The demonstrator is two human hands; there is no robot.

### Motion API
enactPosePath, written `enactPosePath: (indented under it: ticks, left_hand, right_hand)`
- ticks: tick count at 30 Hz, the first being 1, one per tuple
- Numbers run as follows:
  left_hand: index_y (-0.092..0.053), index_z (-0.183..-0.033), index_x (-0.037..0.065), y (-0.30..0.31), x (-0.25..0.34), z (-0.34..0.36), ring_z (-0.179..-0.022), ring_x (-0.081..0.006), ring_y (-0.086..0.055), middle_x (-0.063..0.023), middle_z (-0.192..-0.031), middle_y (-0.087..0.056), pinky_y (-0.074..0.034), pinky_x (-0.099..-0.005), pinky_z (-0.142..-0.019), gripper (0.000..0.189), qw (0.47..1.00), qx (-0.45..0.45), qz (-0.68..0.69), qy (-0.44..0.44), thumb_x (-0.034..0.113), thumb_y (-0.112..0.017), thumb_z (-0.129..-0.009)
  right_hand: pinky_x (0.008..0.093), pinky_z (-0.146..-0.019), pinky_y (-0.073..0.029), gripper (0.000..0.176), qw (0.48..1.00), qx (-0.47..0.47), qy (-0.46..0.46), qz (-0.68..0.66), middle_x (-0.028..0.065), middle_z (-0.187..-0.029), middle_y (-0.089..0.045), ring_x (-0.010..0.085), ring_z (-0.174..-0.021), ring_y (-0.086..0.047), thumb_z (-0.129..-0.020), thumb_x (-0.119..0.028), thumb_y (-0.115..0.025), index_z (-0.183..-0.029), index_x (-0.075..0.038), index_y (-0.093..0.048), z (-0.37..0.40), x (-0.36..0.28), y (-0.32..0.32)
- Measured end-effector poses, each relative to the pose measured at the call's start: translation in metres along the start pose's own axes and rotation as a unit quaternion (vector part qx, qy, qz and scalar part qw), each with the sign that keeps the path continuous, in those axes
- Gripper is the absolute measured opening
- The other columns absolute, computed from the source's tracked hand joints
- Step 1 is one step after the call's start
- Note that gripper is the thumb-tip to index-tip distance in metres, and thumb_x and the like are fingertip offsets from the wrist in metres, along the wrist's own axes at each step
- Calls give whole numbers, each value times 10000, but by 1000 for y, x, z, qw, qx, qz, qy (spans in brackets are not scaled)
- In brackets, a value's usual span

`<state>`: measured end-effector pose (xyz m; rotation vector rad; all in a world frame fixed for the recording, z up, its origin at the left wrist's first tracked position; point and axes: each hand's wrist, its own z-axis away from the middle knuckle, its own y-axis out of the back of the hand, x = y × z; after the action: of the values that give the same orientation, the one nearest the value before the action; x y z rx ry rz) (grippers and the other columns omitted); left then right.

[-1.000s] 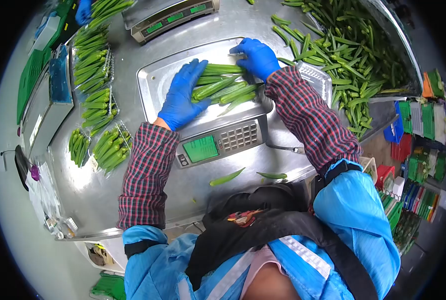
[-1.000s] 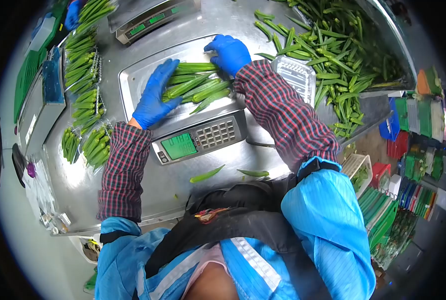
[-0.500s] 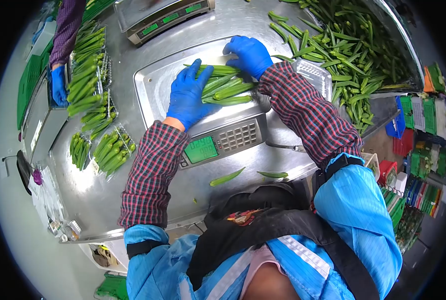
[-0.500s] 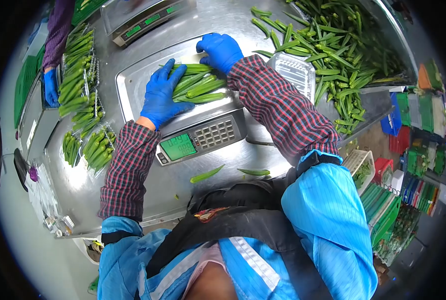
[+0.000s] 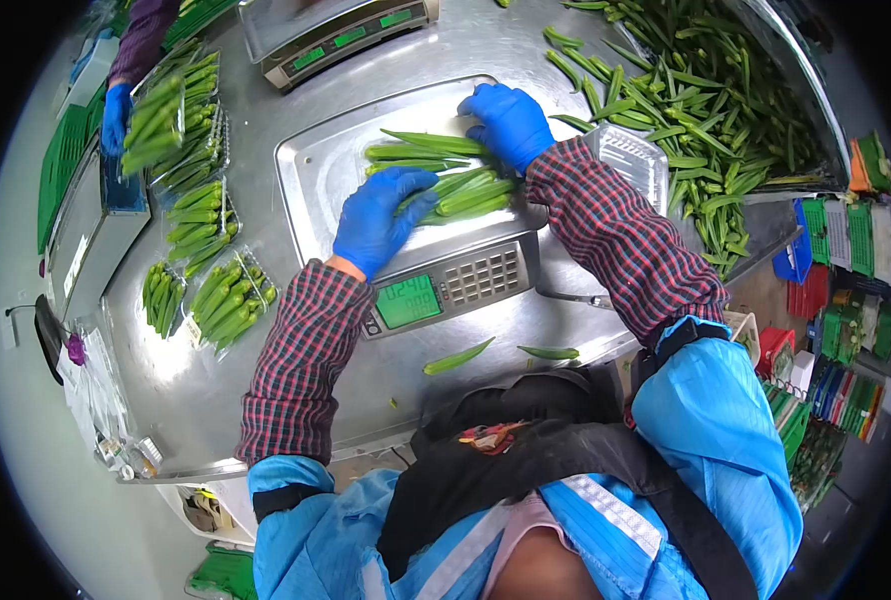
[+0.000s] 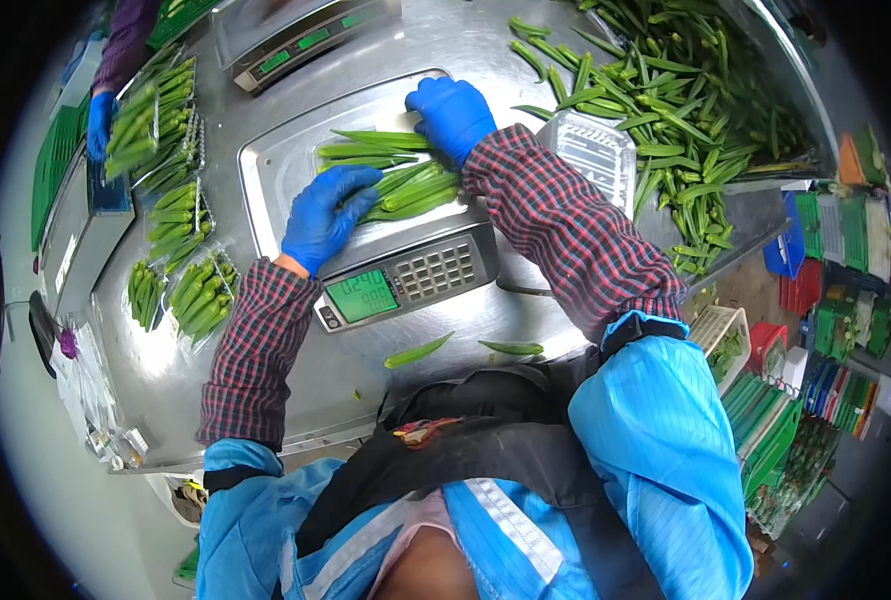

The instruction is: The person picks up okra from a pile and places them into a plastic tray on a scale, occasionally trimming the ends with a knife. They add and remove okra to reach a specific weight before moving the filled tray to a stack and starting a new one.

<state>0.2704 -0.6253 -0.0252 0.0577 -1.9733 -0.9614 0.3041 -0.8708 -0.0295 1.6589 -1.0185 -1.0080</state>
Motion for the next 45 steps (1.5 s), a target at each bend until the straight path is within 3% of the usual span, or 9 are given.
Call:
enactPosePath:
  ticks: [3, 11, 16, 19, 22, 30, 34, 39, 45]
  left_hand:
    - [-664, -1032, 179, 0, -10, -14, -898, -280, -624, -43, -954, -642, -514, -386, -747, 217, 998, -15, -38, 37, 153, -628, -820]
    - [-709, -905, 170, -12, -19, -73, -788, -292, -620, -73, -883, -612, -502, -401, -649, 133, 949, -143, -228, -167, 190, -664, -780]
    - [-703, -888, 146, -11, -15, -75, -779, -297, -612, -85, -813, -595, -492, -426, -659, 132, 928, -176, -286, -159, 192, -658, -773]
    - [-689, -902, 113, -2, -17, -72, -770, -298, -615, -93, -834, -621, -503, -410, -670, 136, 949, -136, -222, -176, 167, -660, -780]
    - [-662, -948, 114, 8, -15, -60, -771, -267, -651, -82, -861, -665, -516, -355, -685, 138, 997, 54, 10, -57, 123, -656, -811]
    - [-651, -974, 108, -10, -18, -46, -771, -206, -680, -72, -864, -689, -525, -304, -696, 122, 998, 49, 37, 20, 111, -647, -852]
    - [-631, -968, 55, -13, -28, -50, -825, -140, -656, -62, -908, -693, -520, -271, -773, 86, 961, 79, 246, 97, 59, -615, -884]
    - [-615, -971, 8, -5, -20, -54, -887, -128, -628, -73, -950, -673, -515, -258, -841, 104, 893, 103, 415, 138, -35, -590, -879]
    - [-599, -1029, 24, 1, -31, -55, -836, -115, -616, -60, -953, -653, -521, -254, -810, 214, 929, 106, 320, 152, -58, -623, -833]
  right_hand:
    - [387, -729, -500, 237, 1000, -9, -10, -18, 45, -881, -607, 258, -863, -612, -692, -172, -733, -916, -156, -655, -4, 3, -3]
    - [392, -736, -506, 204, 999, -10, -1, -41, 47, -859, -614, 261, -885, -604, -678, -147, -724, -872, -148, -662, -8, 7, -2]
    - [389, -754, -511, 246, 998, -16, 15, -63, 40, -891, -639, 258, -903, -613, -675, -147, -726, -915, -144, -674, -7, 9, 2]
    - [389, -746, -512, 230, 997, -23, 2, -71, 48, -898, -641, 260, -896, -618, -695, -151, -714, -922, -148, -676, -6, 12, 0]
    - [391, -736, -512, 193, 998, -23, 20, -51, 55, -898, -638, 264, -887, -620, -735, -172, -684, -927, -155, -677, -8, 14, 1]
    - [377, -766, -508, 192, 976, -2, -121, -182, 91, -927, -679, 299, -854, -645, -770, -227, -646, -926, -125, -691, -6, 7, 20]
    - [347, -771, -505, 236, 916, 0, -204, -346, 122, -897, -689, 264, -841, -659, -775, -246, -677, -957, -97, -694, 1, 16, 27]
    - [344, -763, -508, 218, 900, 4, -230, -371, 136, -875, -683, 259, -821, -657, -772, -210, -683, -960, -99, -700, 8, 12, 29]
    - [342, -707, -527, 153, 923, 123, -156, -329, 102, -878, -683, 272, -760, -662, -802, -199, -685, -925, -109, -690, 5, -8, 46]
